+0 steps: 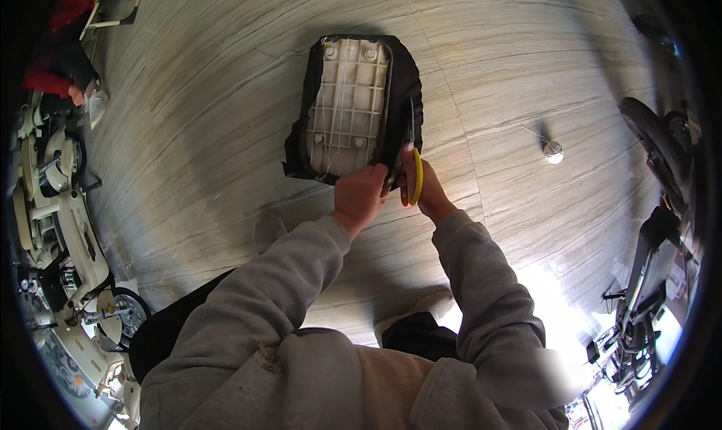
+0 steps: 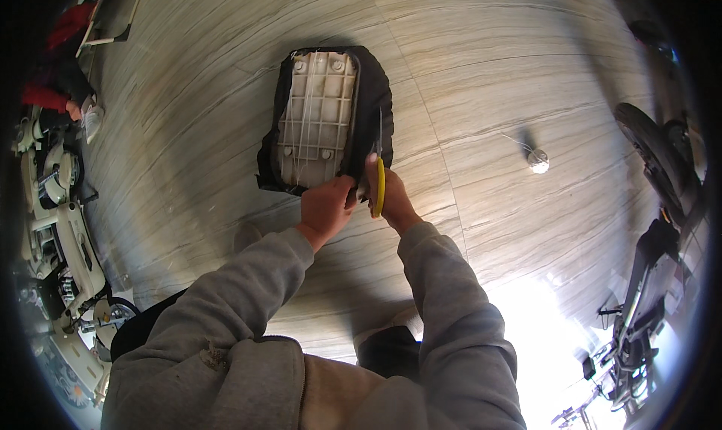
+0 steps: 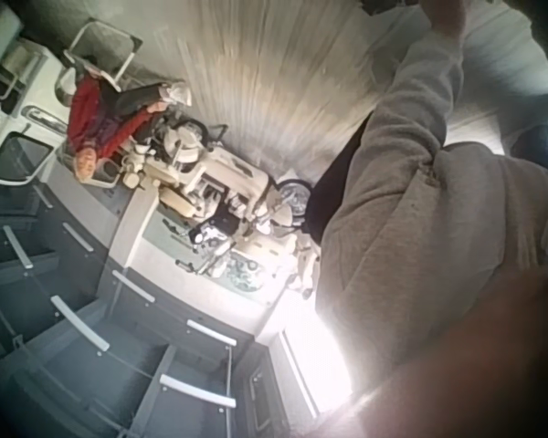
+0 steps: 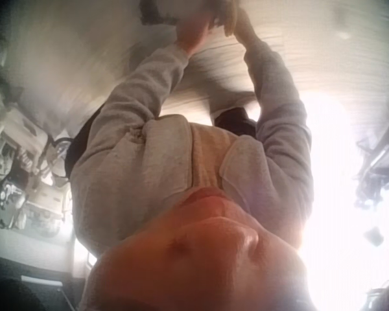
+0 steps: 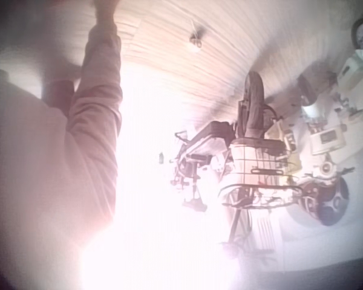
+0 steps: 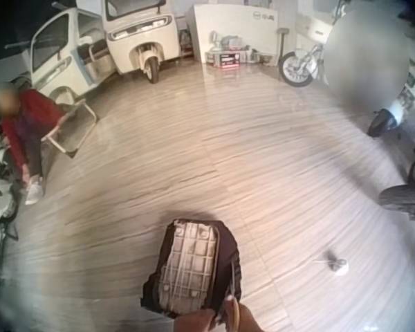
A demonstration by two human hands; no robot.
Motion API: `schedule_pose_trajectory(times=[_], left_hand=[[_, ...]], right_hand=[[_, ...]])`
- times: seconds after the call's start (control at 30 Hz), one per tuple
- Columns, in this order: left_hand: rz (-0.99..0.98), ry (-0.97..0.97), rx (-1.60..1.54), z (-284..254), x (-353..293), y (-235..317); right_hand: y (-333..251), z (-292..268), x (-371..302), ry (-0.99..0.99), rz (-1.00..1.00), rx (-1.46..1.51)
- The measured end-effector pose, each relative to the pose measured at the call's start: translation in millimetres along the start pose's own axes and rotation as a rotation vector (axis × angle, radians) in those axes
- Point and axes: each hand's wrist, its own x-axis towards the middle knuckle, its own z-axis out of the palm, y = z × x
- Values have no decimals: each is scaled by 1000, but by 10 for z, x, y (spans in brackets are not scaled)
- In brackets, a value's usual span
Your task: The person places a black fabric-covered plastic tray on the floor, retrieves yellow-handled scissors, and cuts the fabric along the tray's edges. They then fold the cut fabric, pick up a white ball of twine, and carry the tray with the scissors and twine toward the shop entrance.
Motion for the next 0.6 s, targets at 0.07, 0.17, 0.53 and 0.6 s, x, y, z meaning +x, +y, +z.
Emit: schedule_pose_trajectory(times=[0.07, 0.17, 0.53, 0.6], left_hand=[[8, 2, 6, 2, -10, -11], [27, 10, 25, -3, -30, -38], [16, 14, 14, -10, -76, -86], [30, 28, -26, -22, -83, -92]], right_hand=[[-30, 6, 11, -18, -2, 27], [-82, 17, 41, -9, -9, 29], [-50, 67, 51, 71, 30, 98], [-65, 63, 42, 62, 33, 101]])
